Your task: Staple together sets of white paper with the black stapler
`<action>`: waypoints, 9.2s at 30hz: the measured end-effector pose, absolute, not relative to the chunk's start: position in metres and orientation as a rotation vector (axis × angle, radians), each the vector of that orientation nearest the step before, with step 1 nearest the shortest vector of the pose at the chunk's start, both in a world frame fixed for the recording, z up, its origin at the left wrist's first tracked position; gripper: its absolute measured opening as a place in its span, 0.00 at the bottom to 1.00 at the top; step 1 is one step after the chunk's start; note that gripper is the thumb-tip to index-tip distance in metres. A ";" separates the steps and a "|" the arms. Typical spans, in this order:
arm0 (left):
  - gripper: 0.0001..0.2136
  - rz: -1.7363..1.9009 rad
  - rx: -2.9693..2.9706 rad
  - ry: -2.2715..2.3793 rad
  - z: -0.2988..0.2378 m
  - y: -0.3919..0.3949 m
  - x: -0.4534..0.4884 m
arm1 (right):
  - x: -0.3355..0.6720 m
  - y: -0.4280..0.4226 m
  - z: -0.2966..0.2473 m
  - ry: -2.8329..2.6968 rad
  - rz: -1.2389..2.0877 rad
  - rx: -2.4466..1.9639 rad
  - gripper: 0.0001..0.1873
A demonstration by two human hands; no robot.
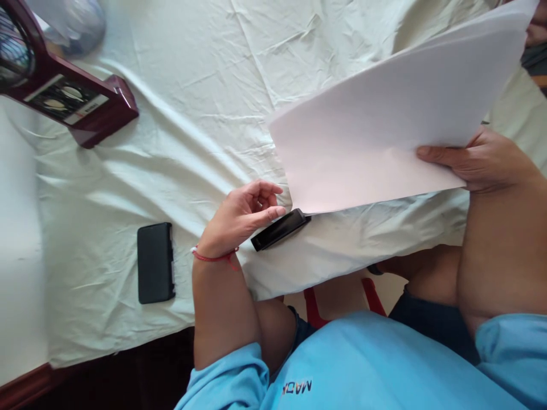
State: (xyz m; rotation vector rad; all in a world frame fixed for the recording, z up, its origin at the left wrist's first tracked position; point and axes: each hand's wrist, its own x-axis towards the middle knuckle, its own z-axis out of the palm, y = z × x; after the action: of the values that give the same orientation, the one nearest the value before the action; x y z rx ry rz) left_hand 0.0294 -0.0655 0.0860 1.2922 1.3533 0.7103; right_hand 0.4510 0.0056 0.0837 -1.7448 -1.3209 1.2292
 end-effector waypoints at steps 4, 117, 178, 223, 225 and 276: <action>0.18 0.537 1.529 1.243 0.092 -0.066 0.026 | 0.455 0.007 0.084 -1.325 1.238 -1.778 0.24; 0.28 1.193 0.918 1.413 0.049 -0.052 0.037 | 0.393 0.018 0.066 -0.991 1.244 -1.307 0.26; 0.23 1.917 1.091 1.274 0.043 -0.039 0.032 | 0.379 0.001 0.088 -1.823 1.050 -1.144 0.14; 0.29 1.512 0.905 1.248 0.034 -0.042 0.025 | 0.346 0.007 0.073 -1.107 1.193 -1.109 0.20; 0.29 1.504 0.928 1.218 0.033 -0.042 0.025 | 0.346 0.006 0.072 -1.116 1.221 -1.099 0.19; 0.16 0.524 2.044 1.607 0.113 -0.101 0.023 | 0.370 0.021 0.061 -0.998 1.336 -1.406 0.21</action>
State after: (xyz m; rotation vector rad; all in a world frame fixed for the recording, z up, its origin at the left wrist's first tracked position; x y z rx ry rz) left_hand 0.0230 -0.1012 0.1131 2.0436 1.6072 0.5243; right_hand 0.3703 0.0210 0.0610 -1.4061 -0.9977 1.3356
